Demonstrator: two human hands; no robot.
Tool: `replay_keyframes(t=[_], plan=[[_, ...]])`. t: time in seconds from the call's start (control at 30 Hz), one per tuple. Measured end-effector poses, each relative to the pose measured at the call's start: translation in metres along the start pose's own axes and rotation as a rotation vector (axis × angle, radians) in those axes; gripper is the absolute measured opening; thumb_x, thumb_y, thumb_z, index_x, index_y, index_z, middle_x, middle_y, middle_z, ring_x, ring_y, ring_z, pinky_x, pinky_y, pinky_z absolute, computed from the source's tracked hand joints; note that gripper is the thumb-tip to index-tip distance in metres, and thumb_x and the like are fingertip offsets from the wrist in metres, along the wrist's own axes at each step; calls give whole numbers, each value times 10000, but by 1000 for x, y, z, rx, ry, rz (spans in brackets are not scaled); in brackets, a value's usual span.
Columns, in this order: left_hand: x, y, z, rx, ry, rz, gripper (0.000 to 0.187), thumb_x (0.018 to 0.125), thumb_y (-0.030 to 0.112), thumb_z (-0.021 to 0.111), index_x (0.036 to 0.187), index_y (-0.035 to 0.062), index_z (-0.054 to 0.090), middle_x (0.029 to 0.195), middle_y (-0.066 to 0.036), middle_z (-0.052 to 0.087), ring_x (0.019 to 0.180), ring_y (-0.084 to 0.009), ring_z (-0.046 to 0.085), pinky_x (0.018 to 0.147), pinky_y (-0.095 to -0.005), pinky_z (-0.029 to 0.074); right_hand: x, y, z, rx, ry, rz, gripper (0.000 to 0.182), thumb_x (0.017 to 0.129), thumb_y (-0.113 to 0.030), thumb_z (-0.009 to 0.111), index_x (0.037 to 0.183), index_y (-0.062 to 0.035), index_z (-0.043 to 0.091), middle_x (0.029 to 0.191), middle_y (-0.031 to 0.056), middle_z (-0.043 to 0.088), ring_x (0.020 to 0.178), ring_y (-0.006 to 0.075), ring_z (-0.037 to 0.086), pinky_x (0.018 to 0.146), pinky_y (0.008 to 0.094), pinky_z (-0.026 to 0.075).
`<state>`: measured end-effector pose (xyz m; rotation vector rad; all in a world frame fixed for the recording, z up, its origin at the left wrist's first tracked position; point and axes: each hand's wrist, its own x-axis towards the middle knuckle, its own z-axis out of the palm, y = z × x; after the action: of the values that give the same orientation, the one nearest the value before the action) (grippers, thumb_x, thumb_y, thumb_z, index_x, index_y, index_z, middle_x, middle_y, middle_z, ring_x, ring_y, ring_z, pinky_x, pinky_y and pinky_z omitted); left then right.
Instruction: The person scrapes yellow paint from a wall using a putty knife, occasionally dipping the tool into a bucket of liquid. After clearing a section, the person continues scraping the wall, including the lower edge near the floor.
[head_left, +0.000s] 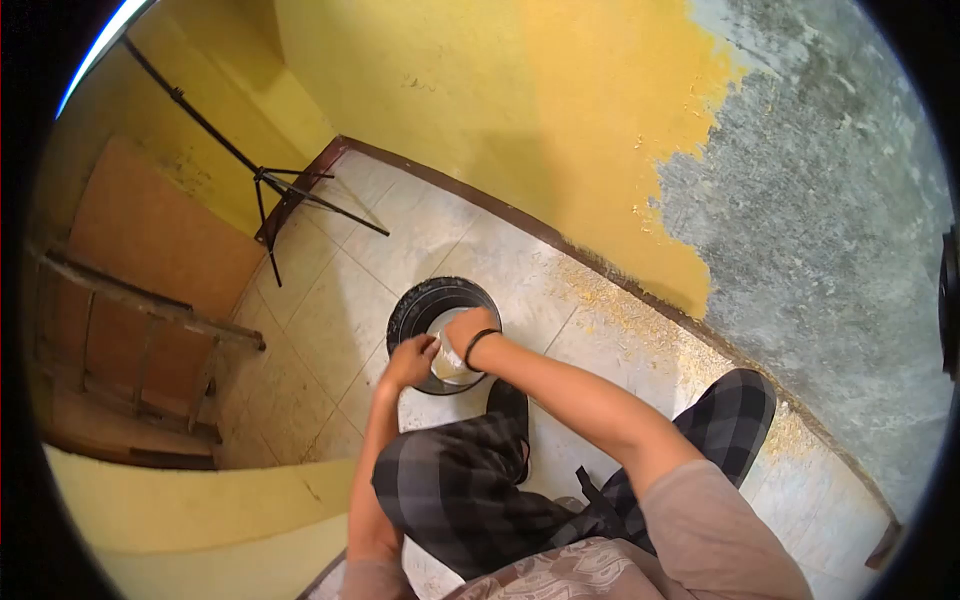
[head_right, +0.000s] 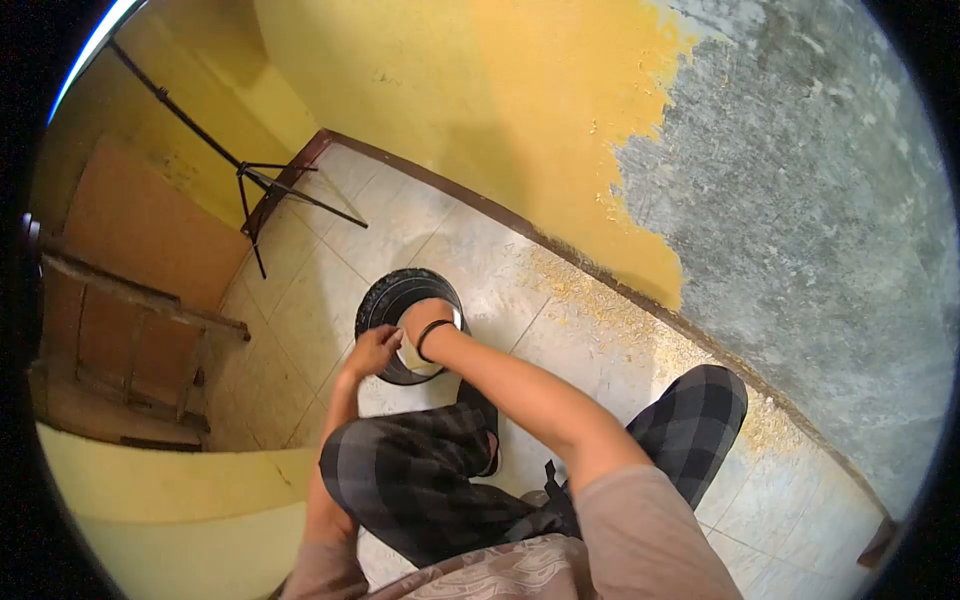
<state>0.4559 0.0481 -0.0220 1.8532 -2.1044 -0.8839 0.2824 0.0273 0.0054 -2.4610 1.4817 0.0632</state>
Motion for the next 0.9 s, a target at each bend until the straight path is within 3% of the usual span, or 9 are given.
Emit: replay_keyframes(t=[0.1, 0.33, 0.4, 0.43, 0.53, 0.67, 0.7, 0.8, 0.9], plan=[[-5, -12, 25, -371, 73, -114, 344, 907, 275, 488, 1042, -18, 605, 901, -192, 651, 854, -300, 636, 772, -354, 474, 54, -12, 65, -63, -269, -34, 243, 847, -196, 515, 979, -109, 700, 1020, 93, 670, 917, 240, 655, 718, 347, 530], [5, -13, 13, -136, -43, -71, 302, 901, 210, 463, 1041, -19, 600, 924, -221, 638, 895, -353, 617, 795, -381, 459, 39, -20, -3, -72, -392, -1, 225, 825, -231, 574, 975, -114, 693, 987, 94, 675, 883, 221, 660, 642, 356, 538], [21, -21, 24, -76, -95, 9, 296, 891, 200, 463, 1029, -23, 602, 963, -244, 626, 942, -389, 592, 821, -408, 446, 21, -2, -25, -74, -233, -225, 218, 830, -228, 560, 940, -98, 696, 983, 132, 670, 876, 250, 662, 664, 336, 531], [30, -25, 27, -54, -178, -7, 327, 885, 231, 466, 1036, -25, 604, 1026, -258, 605, 987, -400, 571, 854, -423, 433, 8, 6, -38, -84, -197, -167, 269, 848, -276, 542, 971, -83, 682, 974, 94, 677, 897, 233, 654, 735, 321, 524], [51, -26, 27, 137, -369, 97, 422, 887, 305, 478, 1138, -19, 577, 1136, -233, 583, 1068, -348, 563, 924, -387, 426, -38, 51, -55, -65, 134, -113, 247, 833, -198, 519, 1014, -41, 578, 831, 189, 608, 696, 308, 623, 578, 405, 504], [59, 38, -13, 65, -306, 129, 408, 893, 286, 529, 1149, -31, 555, 1104, -213, 607, 1026, -306, 594, 886, -357, 450, -100, 128, -75, 67, 214, -36, 226, 854, -205, 489, 880, -14, 607, 874, 178, 609, 783, 335, 609, 651, 462, 495], [56, 64, -31, 57, -271, 178, 408, 893, 287, 538, 1142, -34, 557, 1091, -211, 613, 1015, -299, 599, 876, -351, 455, -119, 143, -87, 83, 178, 116, 258, 868, -229, 475, 830, -13, 613, 885, 167, 614, 844, 348, 593, 682, 476, 484], [60, 117, -59, -72, -279, 253, 468, 890, 341, 553, 1152, -47, 541, 1072, -212, 618, 991, -300, 608, 861, -349, 465, -174, 178, -101, 263, 726, 404, 227, 827, -209, 524, 825, 9, 590, 784, 212, 622, 766, 407, 604, 640, 484, 488], [67, 182, -92, 202, -294, 325, 496, 882, 369, 557, 1157, -44, 535, 1064, -214, 619, 979, -312, 614, 848, -362, 472, -210, 190, -134, 461, 789, 579, 268, 848, -248, 533, 767, 7, 544, 764, 233, 610, 707, 447, 584, 620, 504, 462]])
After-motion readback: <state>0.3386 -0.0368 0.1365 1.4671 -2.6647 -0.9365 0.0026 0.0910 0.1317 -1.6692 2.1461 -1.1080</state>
